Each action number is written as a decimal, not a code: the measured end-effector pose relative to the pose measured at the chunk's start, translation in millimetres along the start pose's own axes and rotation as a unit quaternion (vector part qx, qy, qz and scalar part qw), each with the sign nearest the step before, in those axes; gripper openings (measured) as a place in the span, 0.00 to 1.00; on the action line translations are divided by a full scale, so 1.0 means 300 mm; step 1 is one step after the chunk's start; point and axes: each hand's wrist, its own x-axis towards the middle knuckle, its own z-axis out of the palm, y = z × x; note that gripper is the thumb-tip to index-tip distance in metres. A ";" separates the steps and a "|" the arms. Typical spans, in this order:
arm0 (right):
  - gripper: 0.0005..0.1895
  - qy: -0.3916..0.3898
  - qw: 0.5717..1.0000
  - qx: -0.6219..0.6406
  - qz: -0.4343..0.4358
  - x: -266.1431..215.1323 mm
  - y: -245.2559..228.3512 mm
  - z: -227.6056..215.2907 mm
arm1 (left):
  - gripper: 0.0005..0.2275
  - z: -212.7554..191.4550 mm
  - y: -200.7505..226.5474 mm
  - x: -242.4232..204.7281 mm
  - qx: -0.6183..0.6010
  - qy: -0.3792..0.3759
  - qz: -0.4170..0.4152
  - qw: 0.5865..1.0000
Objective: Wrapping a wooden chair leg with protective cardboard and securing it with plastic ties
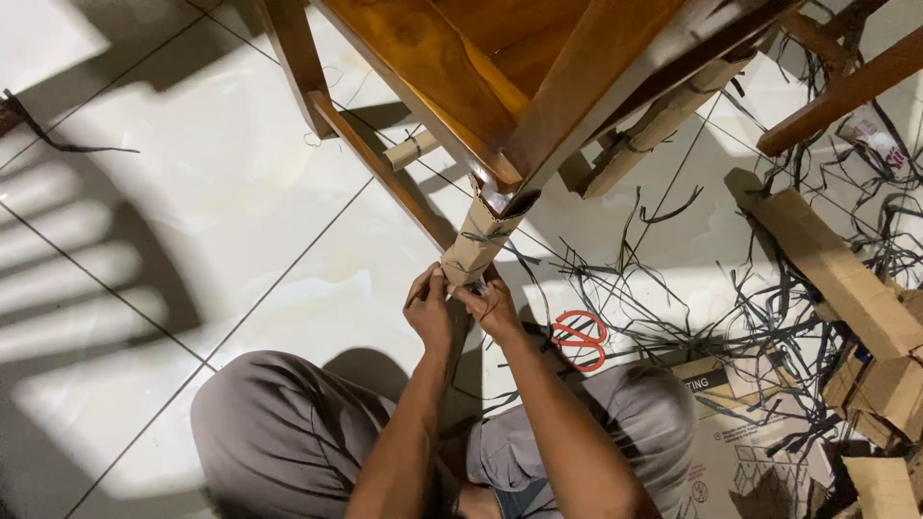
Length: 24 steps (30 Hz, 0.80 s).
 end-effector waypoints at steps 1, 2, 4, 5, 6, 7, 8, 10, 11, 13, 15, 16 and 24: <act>0.38 -0.001 1.000 0.000 -0.001 0.004 0.024 0.000 | 0.09 -0.007 -0.020 0.008 -0.001 0.000 0.001 1.000; 0.37 0.004 1.000 0.001 0.006 0.008 0.047 0.001 | 0.08 -0.014 -0.040 0.016 0.002 0.004 -0.005 1.000; 0.35 0.008 1.000 0.001 0.013 -0.004 0.094 -0.015 | 0.07 -0.025 -0.059 0.014 0.003 0.009 -0.010 1.000; 0.36 0.019 1.000 0.009 0.017 -0.009 0.113 -0.030 | 0.07 -0.026 -0.055 0.012 0.002 -0.005 -0.014 1.000; 0.37 0.030 0.999 0.017 0.021 -0.013 0.134 -0.046 | 0.06 -0.025 -0.051 0.010 0.002 -0.019 -0.019 1.000; 0.37 0.030 0.999 0.016 0.022 -0.049 0.065 -0.030 | 0.06 -0.027 -0.062 0.009 0.002 -0.019 -0.020 1.000; 0.34 0.056 0.998 0.022 0.030 -0.084 -0.003 -0.016 | 0.06 -0.028 -0.074 0.010 -0.015 -0.023 -0.018 0.999; 0.30 0.082 0.996 0.025 0.039 -0.128 -0.063 -0.001 | 0.05 -0.022 -0.086 0.003 -0.032 -0.027 -0.017 0.999; 0.26 0.107 0.993 0.002 0.045 -0.146 -0.054 0.004 | 0.05 -0.024 -0.085 -0.007 -0.053 -0.024 -0.020 0.998; 0.23 0.132 0.990 -0.020 0.051 -0.170 -0.038 0.014 | 0.06 -0.025 -0.093 -0.014 -0.072 -0.023 -0.022 0.997; 0.12 0.194 0.978 -0.080 0.003 -0.187 -0.025 0.027 | 0.07 -0.026 -0.109 -0.008 -0.122 -0.029 -0.031 0.992; 0.12 0.196 0.978 -0.078 0.004 -0.191 -0.029 0.035 | 0.07 -0.027 -0.075 -0.035 -0.120 -0.030 -0.030 0.992; 0.09 0.125 0.969 -0.189 -0.094 -0.269 -0.039 0.057 | 0.07 -0.064 -0.137 -0.074 0.010 0.004 -0.041 0.999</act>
